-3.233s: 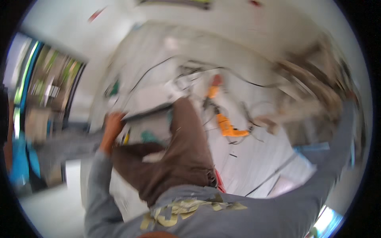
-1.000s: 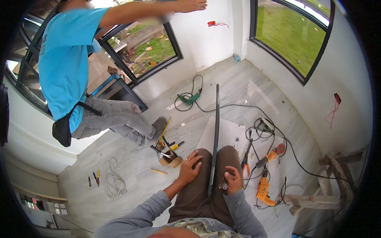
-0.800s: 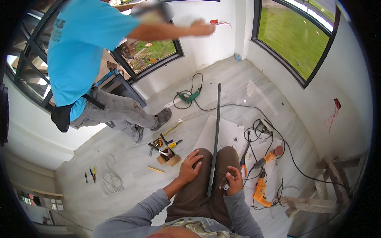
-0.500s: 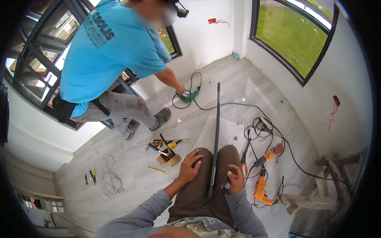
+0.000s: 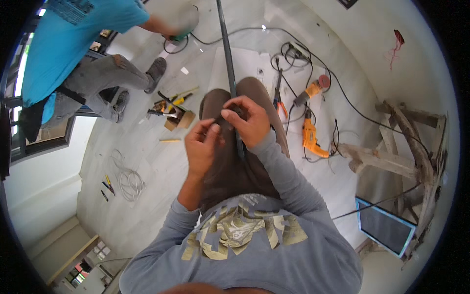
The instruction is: Drilling holes and using a rivet tool to attach components to a metal window or door frame.
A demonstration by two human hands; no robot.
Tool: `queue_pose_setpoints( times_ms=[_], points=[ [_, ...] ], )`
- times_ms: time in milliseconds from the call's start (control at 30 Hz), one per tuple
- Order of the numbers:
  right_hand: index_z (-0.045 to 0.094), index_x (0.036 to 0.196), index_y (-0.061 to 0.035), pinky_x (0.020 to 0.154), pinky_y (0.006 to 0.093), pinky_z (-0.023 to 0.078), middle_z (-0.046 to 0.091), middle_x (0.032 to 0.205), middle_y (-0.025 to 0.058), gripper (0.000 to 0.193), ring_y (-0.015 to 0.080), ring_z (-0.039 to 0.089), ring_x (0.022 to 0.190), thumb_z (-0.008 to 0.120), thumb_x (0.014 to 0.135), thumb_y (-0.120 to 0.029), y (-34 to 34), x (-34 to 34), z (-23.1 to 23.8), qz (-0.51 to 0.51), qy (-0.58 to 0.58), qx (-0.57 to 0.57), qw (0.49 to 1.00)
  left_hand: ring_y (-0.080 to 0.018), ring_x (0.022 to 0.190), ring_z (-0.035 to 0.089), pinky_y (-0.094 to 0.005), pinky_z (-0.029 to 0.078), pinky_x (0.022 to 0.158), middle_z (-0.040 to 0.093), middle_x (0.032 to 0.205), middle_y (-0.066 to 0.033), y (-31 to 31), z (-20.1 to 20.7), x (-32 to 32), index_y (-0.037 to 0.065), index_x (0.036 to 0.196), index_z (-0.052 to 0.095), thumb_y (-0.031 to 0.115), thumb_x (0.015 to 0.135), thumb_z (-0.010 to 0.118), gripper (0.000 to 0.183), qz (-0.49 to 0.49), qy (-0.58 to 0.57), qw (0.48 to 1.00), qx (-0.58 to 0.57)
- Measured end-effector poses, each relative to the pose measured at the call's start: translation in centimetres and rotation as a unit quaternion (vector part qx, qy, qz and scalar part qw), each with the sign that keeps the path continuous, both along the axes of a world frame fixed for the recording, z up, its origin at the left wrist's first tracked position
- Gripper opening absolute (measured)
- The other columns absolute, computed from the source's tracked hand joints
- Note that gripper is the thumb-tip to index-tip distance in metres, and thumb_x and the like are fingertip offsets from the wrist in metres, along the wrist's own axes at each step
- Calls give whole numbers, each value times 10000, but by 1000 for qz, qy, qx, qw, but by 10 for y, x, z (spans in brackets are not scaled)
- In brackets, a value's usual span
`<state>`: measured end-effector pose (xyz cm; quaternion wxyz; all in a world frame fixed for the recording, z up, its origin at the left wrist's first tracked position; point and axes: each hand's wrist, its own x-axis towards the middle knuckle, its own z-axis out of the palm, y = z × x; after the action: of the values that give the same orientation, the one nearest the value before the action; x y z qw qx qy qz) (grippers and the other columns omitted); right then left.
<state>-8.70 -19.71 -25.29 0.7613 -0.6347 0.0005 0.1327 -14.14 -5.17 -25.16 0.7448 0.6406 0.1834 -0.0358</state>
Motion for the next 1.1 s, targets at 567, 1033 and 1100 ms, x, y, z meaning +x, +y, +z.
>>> queue_pose_setpoints(
  times_ms=[567,1033,1100],
  points=[
    [687,963,-76,664,359,535,679,767,109,241,218,688,713,706,840,-282,-1,-39,-12,57,-66,-174,981,-126,878,621,-257,540,759,635,1058,-91,17,2,-12,-27,1146,613,72,914,667,258,-53,-37,997,52],
    [710,976,-24,659,255,495,669,756,31,208,77,596,710,704,875,-206,-112,-37,-114,-264,23,-106,958,-106,656,503,-253,430,631,547,744,-35,31,-34,-4,7,983,578,180,1029,493,198,-3,40,996,74],
    [708,1005,-42,673,275,517,694,795,62,281,120,644,739,740,843,-270,-160,-26,-188,-320,158,-228,906,-104,666,507,-255,432,639,552,749,-35,23,-40,2,8,958,577,192,1025,505,208,-13,84,990,111]
  ],
)
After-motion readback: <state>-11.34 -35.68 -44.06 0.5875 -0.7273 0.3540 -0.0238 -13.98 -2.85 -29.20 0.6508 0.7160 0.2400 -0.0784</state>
